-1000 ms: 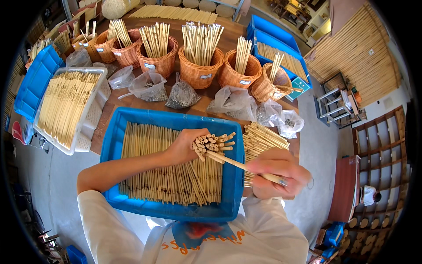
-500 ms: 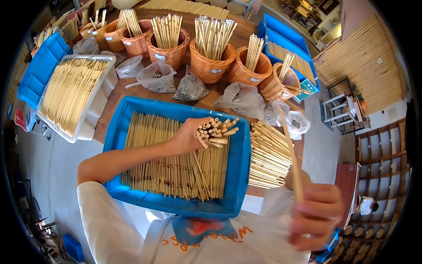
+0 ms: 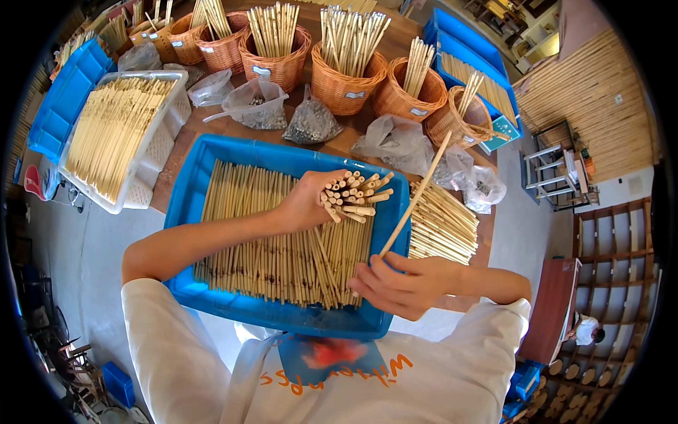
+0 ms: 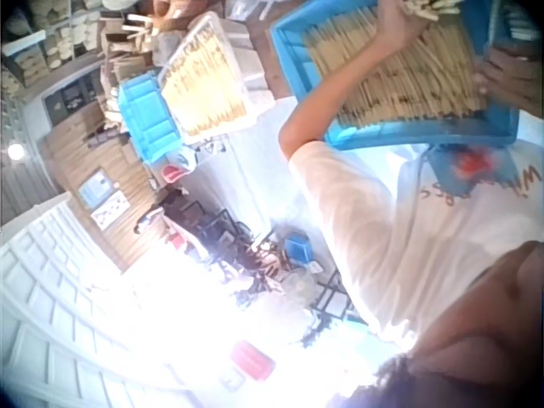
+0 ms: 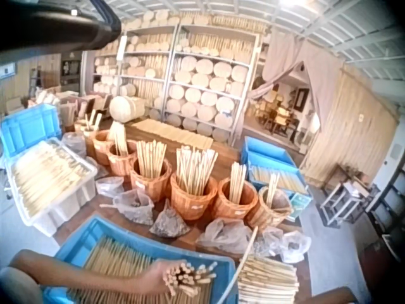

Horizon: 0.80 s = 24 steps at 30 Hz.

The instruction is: The person assembles bundles of thin bamboo rods by sliding a small decorative piece onto each rod and gathering them together.

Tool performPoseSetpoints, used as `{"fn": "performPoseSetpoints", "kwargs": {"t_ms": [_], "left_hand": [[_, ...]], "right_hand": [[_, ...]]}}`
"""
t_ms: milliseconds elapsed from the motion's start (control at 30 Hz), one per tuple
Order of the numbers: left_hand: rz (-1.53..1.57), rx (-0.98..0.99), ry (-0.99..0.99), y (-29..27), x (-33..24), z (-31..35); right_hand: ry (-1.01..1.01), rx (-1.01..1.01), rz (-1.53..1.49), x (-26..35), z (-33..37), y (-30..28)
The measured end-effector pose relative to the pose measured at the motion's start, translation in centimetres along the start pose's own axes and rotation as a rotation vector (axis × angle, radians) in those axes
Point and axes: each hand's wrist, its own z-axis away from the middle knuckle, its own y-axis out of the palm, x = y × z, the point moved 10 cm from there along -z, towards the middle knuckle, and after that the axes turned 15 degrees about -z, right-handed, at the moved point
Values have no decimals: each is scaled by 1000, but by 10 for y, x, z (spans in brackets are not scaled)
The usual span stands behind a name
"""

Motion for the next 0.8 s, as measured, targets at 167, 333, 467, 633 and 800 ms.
{"fn": "performPoseSetpoints", "kwargs": {"t_ms": [167,333,467,633,800], "left_hand": [[-8,-9,9,-5,-3,4],[-9,23,-8,-2,-3,-1],[-22,20,-34,1,5,1],[10,10,-58,3,11,3],[-50,11,-10,-2,-1,0]], "right_hand": [[92,-363,-137,1,6,-41],[16,-141,-332,27,-6,-9],[342,202,-671,19,8,78],[706,564,-954,-15,28,149],[652,435,-651,-26,13,180]]}}
